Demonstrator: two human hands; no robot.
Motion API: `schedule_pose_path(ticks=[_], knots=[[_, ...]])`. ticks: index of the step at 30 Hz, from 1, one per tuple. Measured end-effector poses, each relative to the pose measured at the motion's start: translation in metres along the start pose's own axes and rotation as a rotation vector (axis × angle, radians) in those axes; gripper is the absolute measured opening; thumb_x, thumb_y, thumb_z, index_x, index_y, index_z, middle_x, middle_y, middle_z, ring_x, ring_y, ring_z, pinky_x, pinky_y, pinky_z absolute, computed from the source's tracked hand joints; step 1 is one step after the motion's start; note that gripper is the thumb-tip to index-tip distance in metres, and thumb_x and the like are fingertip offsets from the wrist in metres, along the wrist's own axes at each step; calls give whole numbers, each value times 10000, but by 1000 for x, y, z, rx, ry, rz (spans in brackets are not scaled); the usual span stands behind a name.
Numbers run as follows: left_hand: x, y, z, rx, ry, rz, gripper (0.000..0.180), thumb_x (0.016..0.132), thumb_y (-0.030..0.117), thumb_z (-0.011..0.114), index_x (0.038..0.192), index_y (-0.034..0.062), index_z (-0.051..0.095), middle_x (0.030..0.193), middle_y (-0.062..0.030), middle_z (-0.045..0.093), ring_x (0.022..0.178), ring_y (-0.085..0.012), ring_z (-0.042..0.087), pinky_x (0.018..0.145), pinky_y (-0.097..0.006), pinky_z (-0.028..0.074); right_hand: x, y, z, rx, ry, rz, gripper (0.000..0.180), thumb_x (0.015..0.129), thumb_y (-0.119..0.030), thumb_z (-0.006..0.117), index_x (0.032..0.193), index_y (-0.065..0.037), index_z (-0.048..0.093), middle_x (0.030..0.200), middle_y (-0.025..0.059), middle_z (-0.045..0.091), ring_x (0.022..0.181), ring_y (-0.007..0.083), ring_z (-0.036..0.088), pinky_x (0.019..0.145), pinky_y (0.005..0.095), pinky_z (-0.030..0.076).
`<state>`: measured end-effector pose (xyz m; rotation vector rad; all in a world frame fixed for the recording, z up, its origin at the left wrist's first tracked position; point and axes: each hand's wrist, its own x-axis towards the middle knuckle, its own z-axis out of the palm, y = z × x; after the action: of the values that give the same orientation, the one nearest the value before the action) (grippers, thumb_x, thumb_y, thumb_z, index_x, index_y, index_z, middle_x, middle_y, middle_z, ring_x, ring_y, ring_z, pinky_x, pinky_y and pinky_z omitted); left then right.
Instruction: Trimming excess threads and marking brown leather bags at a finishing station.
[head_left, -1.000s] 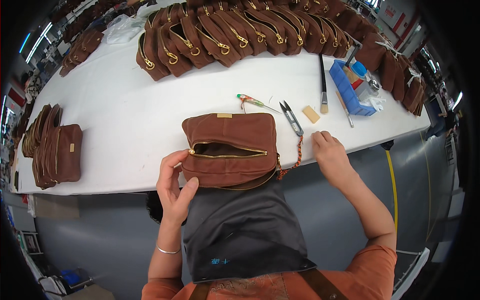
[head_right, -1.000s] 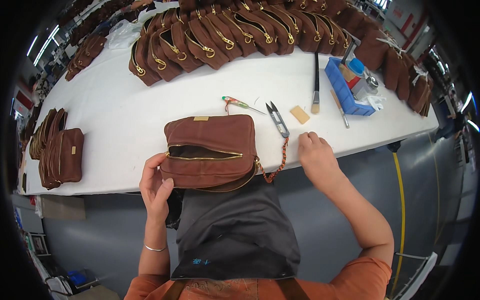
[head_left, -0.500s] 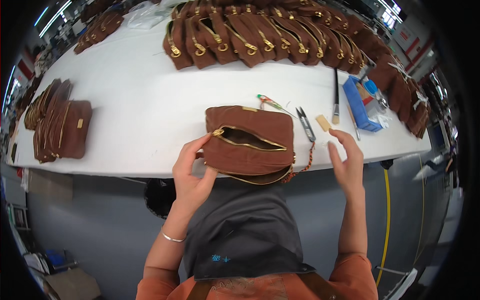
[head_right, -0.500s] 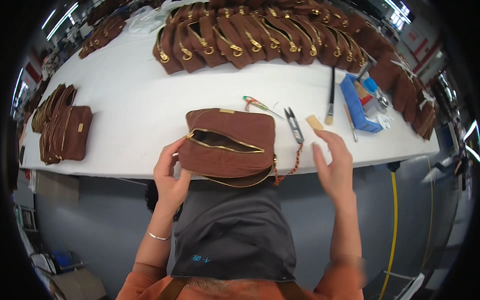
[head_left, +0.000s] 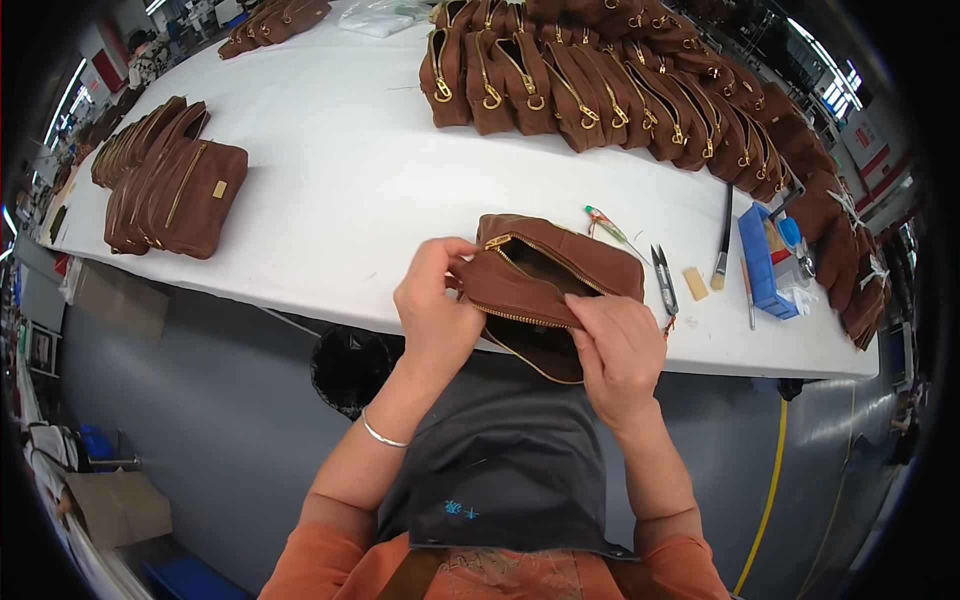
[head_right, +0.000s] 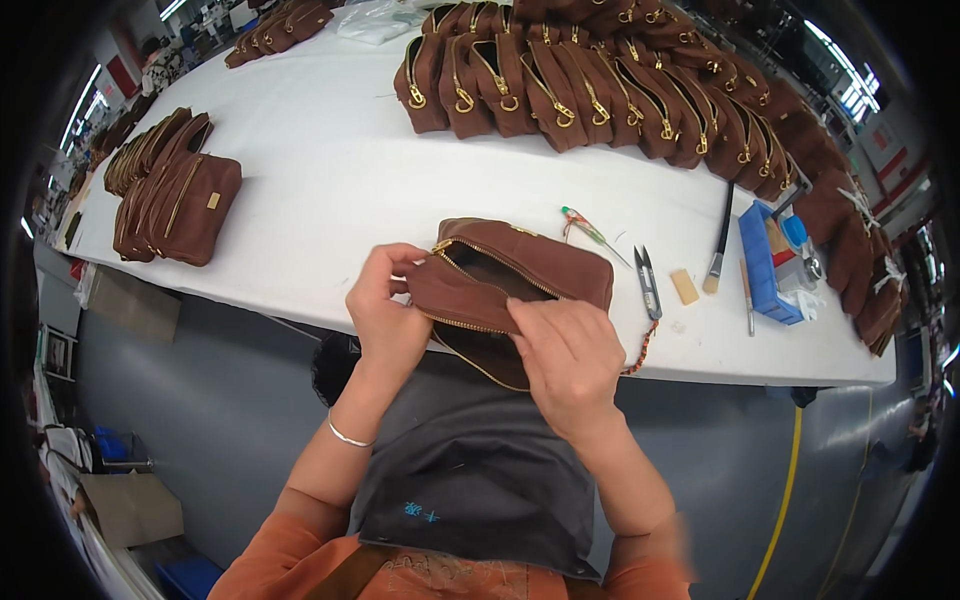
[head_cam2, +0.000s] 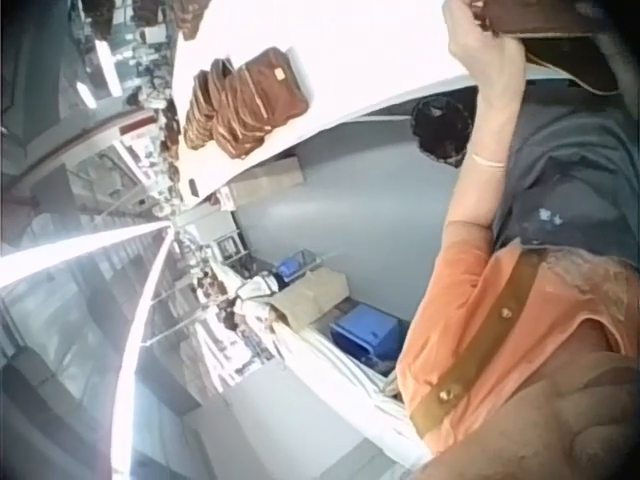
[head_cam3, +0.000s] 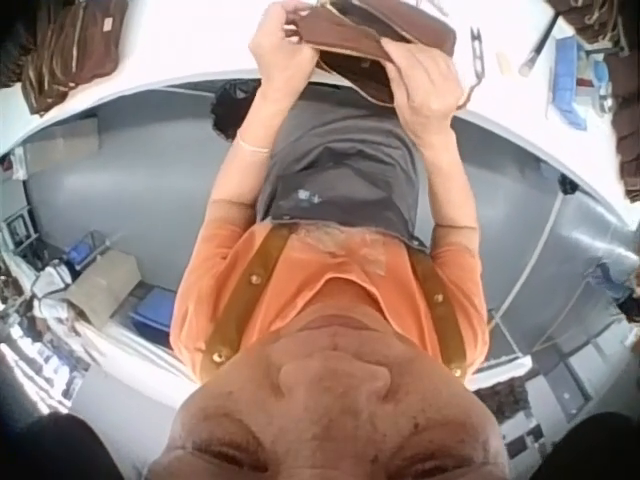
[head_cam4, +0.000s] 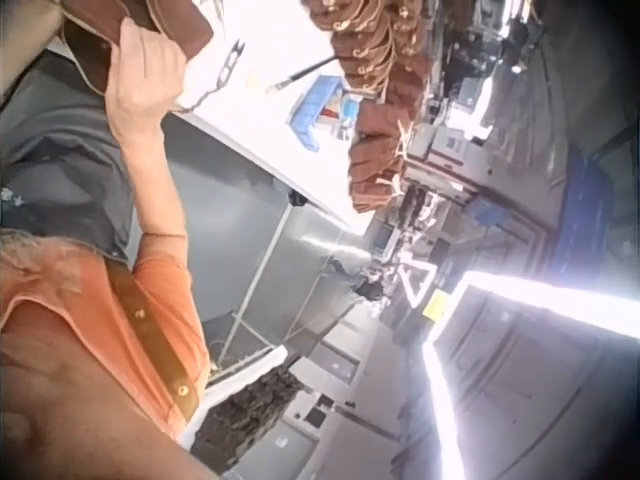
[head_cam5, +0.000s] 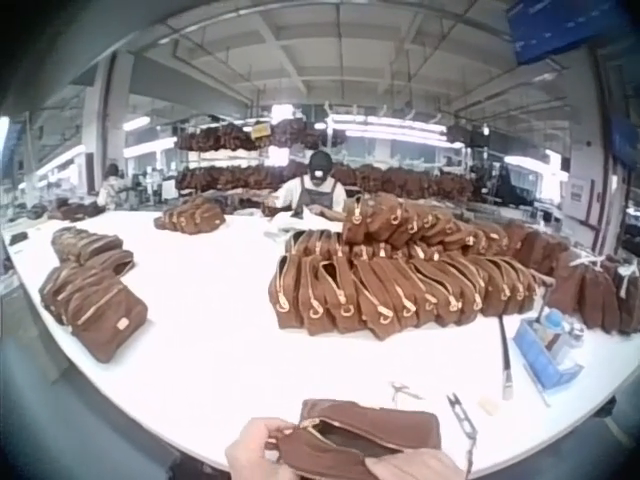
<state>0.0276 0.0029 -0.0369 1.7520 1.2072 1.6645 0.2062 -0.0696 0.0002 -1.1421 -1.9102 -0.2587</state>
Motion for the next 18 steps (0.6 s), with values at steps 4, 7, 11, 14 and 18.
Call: schedule_pose_path(ticks=[4, 7, 11, 14, 18], knots=[[11, 4, -3, 98, 148, 82, 241, 737, -31, 725, 931, 37, 599, 838, -58, 572, 707, -148, 598, 549, -250, 494, -10, -4, 7, 15, 17, 56, 376, 629, 34, 729, 997, -27, 685, 872, 77, 660, 779, 261, 632, 732, 370, 488], [9, -5, -7, 66, 135, 31, 253, 751, -24, 725, 963, 42, 603, 872, -53, 580, 773, -142, 607, 576, -256, 511, -13, -4, 10, 12, 42, 102, 383, 617, 81, 686, 982, -36, 679, 914, 80, 657, 855, 262, 621, 780, 369, 480], [4, -18, -18, -151, -64, -147, 296, 782, -15, 716, 1054, 44, 614, 1010, -49, 620, 910, -132, 622, 668, -255, 530, -16, 7, 11, -96, 39, 138, 425, 592, 145, 601, 974, -31, 662, 975, 102, 641, 944, 281, 593, 825, 375, 468], [6, -21, -27, -256, -230, -274, 360, 787, -18, 713, 1123, 49, 603, 1106, -55, 625, 996, -134, 611, 756, -259, 529, -22, 15, 11, -95, 113, 282, 480, 583, 185, 516, 1009, -8, 626, 1061, 140, 586, 981, 306, 564, 838, 358, 471], [6, -16, -30, -343, -290, -344, 389, 788, -42, 700, 1152, 44, 591, 1115, -51, 628, 1023, -133, 599, 806, -267, 524, -34, 26, 19, 102, 173, 543, 439, 707, 162, 552, 1103, -26, 565, 1158, 135, 541, 1013, 251, 567, 768, 294, 499]])
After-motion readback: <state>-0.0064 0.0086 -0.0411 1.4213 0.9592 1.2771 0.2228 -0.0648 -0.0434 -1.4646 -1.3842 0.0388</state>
